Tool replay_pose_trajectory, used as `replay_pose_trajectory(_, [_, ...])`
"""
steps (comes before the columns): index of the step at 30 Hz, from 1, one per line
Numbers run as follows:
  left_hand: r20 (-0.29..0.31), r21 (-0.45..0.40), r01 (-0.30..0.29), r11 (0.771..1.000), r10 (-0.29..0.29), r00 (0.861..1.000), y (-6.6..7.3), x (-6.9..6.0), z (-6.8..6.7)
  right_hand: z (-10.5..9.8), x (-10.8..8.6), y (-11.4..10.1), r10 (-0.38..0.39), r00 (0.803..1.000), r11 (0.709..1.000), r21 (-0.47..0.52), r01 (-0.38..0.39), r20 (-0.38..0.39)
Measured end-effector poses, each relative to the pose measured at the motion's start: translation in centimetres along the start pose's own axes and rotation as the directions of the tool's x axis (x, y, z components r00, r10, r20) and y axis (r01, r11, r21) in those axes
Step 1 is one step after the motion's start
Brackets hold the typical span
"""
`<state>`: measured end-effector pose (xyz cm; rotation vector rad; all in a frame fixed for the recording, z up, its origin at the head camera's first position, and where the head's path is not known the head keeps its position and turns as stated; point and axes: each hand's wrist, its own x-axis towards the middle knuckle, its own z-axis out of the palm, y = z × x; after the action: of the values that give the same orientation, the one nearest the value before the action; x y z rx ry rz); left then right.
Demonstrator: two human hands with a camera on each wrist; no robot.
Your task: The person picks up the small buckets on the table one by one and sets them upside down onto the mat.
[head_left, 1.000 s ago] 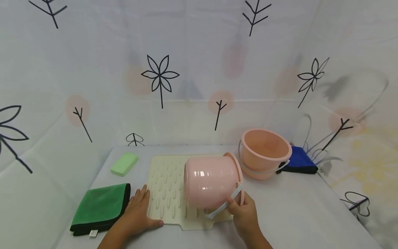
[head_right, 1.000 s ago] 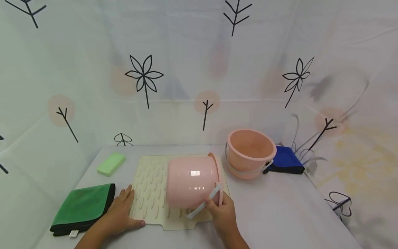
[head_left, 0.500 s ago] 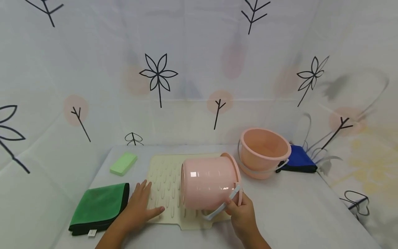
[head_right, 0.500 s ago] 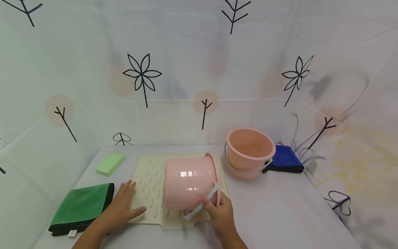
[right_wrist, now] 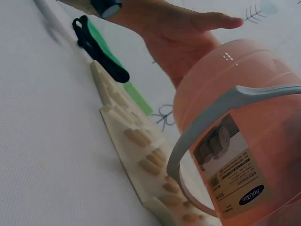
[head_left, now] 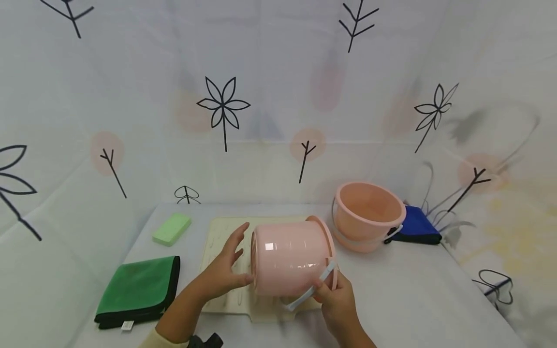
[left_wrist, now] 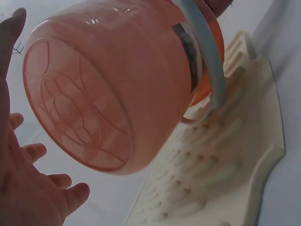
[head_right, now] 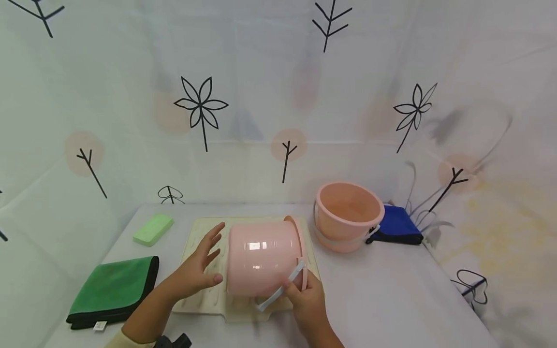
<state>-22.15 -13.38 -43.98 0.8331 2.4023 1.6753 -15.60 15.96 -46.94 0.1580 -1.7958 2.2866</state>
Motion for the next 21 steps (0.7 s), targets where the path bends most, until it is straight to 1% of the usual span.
replay_pose_trajectory(4, [0.015, 0.075, -0.059, 0.995, 0.058, 0.998, 0.6, 1.2, 1.1, -0.1, 0.2, -0.1, -0.024, 1.000, 1.000, 0.003, 0.024, 0.014])
replay_pose_trajectory(6, [0.023, 0.118, -0.067, 0.991, 0.064, 0.998, 0.8, 1.4, 1.5, -0.1, 0.2, -0.2, -0.026, 1.000, 1.000, 0.008, 0.026, 0.016])
replay_pose_trajectory(9, [0.025, 0.171, -0.073, 0.983, 0.070, 0.997, 1.1, 1.5, 1.8, -0.1, 0.1, -0.2, -0.020, 0.999, 1.000, 0.018, 0.020, 0.035])
replay_pose_trajectory(12, [0.014, 0.219, -0.077, 0.973, 0.075, 0.997, 1.3, 1.3, 2.0, -0.1, 0.0, -0.2, -0.021, 0.998, 1.000, 0.017, 0.020, 0.062])
replay_pose_trajectory(14, [0.003, 0.243, -0.078, 0.967, 0.079, 0.997, 1.4, 1.1, 2.1, -0.2, -0.1, -0.1, -0.039, 0.995, 0.999, 0.009, 0.039, 0.087])
replay_pose_trajectory(17, [-0.015, 0.260, -0.073, 0.963, 0.079, 0.997, 1.5, 1.0, 2.3, -0.4, -0.2, 0.0, -0.081, 0.989, 0.997, 0.015, 0.080, 0.121])
replay_pose_trajectory(21, [-0.038, 0.236, -0.068, 0.969, 0.079, 0.996, 1.5, 0.9, 2.6, -0.7, -0.3, 0.1, -0.116, 0.980, 0.993, 0.023, 0.114, 0.159])
